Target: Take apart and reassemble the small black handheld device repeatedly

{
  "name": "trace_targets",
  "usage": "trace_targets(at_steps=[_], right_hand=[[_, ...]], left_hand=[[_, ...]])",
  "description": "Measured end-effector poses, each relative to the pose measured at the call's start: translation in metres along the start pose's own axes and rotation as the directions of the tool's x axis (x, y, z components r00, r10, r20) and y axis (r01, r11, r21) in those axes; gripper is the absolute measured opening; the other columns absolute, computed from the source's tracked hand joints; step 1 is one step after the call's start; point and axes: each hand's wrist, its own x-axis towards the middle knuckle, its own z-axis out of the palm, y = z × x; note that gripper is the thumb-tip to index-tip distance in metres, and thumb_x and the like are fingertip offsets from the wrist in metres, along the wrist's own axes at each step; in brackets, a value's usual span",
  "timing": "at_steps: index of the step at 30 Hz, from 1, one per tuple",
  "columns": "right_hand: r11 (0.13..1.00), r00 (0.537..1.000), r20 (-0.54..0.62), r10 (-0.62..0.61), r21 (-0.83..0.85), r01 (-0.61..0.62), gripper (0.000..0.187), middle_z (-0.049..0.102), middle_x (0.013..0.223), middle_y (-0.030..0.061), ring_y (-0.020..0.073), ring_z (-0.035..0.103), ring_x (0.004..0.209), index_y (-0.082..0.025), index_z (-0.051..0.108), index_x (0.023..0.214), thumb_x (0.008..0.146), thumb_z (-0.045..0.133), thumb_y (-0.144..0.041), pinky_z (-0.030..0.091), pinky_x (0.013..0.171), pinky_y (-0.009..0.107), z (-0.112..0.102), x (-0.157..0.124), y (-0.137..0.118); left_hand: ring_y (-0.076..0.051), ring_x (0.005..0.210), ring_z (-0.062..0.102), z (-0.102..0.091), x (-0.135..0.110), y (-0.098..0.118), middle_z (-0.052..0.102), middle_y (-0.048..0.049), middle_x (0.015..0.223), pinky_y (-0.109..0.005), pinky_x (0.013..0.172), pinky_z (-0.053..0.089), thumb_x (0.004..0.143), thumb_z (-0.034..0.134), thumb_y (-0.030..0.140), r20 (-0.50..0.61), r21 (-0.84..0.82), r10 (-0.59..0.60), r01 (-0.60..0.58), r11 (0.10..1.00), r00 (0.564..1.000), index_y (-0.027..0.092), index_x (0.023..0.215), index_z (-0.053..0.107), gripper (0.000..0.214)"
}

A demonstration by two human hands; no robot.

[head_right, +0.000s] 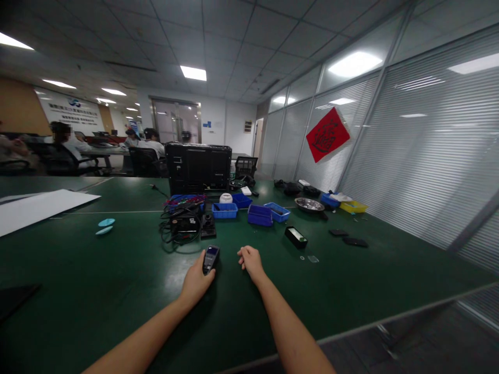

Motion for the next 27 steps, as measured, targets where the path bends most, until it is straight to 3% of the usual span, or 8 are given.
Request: trace_targets(at_steps=[3, 9, 27], right_hand=[[1.000, 0.998, -0.063, 0.017, -0.013, -0.017, 0.018, 0.050, 0.043, -0.0051, 0.0066, 0.039, 0.030, -0.015, 0.058, 0.067, 0.062, 0.041, -0.020, 0.025, 0.034, 0.018, -0.002, 0.001, 0.003], [0.999, 0.984, -0.178, -0.013, -0.040, 0.006, 0.016, 0.038, 0.033, -0.0052, 0.0067, 0.030, 0.032, -0.017, 0.048, 0.042, 0.052, 0.035, -0.016, 0.022, 0.039, 0.020, -0.009, 0.003, 0.008], [0.996, 0.984, -0.166, -0.064, -0.068, 0.054, 0.012, 0.032, 0.033, -0.0062, 0.0079, 0.028, 0.034, -0.019, 0.043, 0.042, 0.051, 0.035, -0.016, 0.020, 0.040, 0.021, -0.012, 0.000, 0.003]], left_hand=[[-0.021, 0.120, 0.041, -0.007, -0.003, -0.006, 0.043, -0.0142, 0.131, -0.030, 0.101, 0.030, 0.069, 0.053, 0.021, -0.028, 0.017, -0.017, 0.017, 1.000, 0.999, 0.007, 0.129, 0.033, 0.065], [-0.022, 0.118, 0.043, -0.039, -0.010, -0.022, 0.044, -0.0152, 0.130, -0.029, 0.097, 0.033, 0.072, 0.051, 0.027, -0.055, 0.150, -0.110, 0.118, 0.982, 0.992, 0.007, 0.131, 0.029, 0.066], [-0.029, 0.111, 0.049, -0.174, -0.009, -0.097, 0.047, -0.0174, 0.126, -0.035, 0.087, 0.042, 0.075, 0.045, 0.039, -0.276, 0.363, -0.328, 0.414, 0.835, 0.903, 0.007, 0.132, 0.029, 0.067]])
